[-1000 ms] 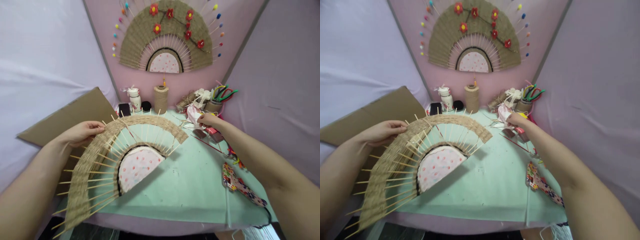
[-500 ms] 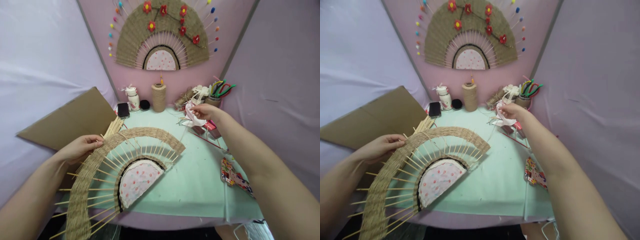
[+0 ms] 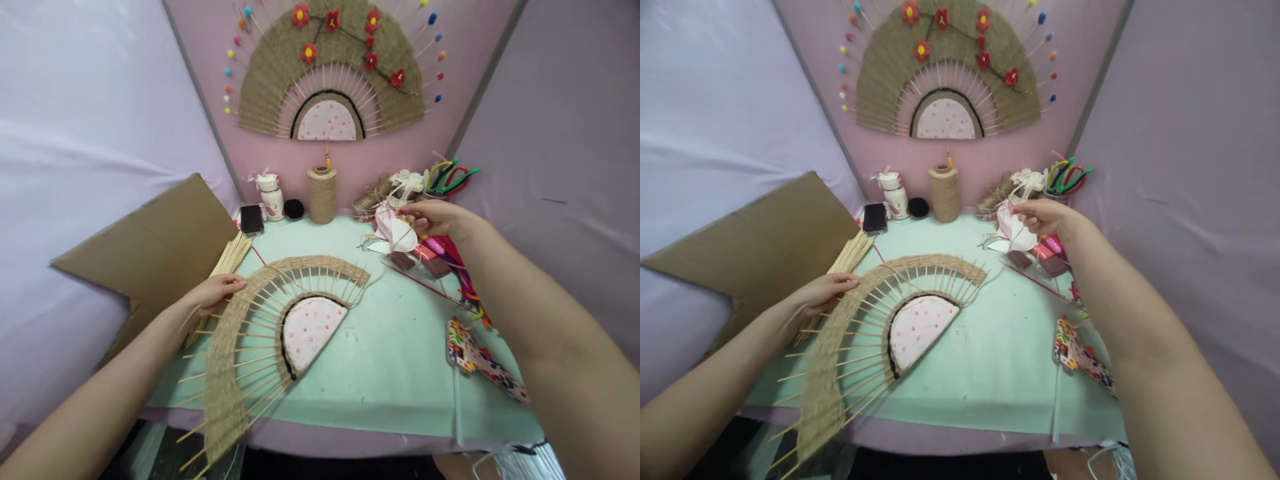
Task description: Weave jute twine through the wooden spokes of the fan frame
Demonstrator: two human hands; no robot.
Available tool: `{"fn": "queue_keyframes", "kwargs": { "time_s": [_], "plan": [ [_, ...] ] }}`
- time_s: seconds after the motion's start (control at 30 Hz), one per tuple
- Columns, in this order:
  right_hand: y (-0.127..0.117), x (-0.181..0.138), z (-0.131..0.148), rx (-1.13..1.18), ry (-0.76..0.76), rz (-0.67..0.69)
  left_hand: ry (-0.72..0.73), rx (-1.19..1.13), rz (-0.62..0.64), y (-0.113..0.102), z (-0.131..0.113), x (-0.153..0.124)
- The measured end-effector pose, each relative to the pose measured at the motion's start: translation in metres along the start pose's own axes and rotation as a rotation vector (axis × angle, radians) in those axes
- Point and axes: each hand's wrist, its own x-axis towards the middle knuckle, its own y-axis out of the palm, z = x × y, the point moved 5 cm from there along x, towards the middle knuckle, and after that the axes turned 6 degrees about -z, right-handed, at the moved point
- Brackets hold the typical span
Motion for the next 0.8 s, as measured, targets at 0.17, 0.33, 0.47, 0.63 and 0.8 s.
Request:
{"fn": "queue_keyframes", "kwargs": {
  "time_s": [0.17, 0.33, 0.47, 0.63, 0.8],
  "plan": [
    [0.014, 0.009, -0.009, 0.031, 0.092, -0.035, 0.122, 0.276, 0.047, 0.018, 0.001, 0.016],
    [0.016, -0.006, 0.012, -0.019, 0.03, -0.009, 0.459, 0.731, -0.137, 0.008, -0.024, 0.023],
    [0.017, -0.021, 0.028, -0.037, -0.032, 0.015, 0.669, 0.58, -0.254, 0.018, -0.071, 0.046],
    [0.014, -0.037, 0.024, -0.198, -0.044, -0.035, 0.727, 0.375, -0.215, 0.074, -0.154, 0.112],
    [0.01, -0.055, -0.025, -0.599, 0.104, -0.026, 0.741, 0.132, -0.293, 0.125, -0.213, 0.179]
  ]
}}
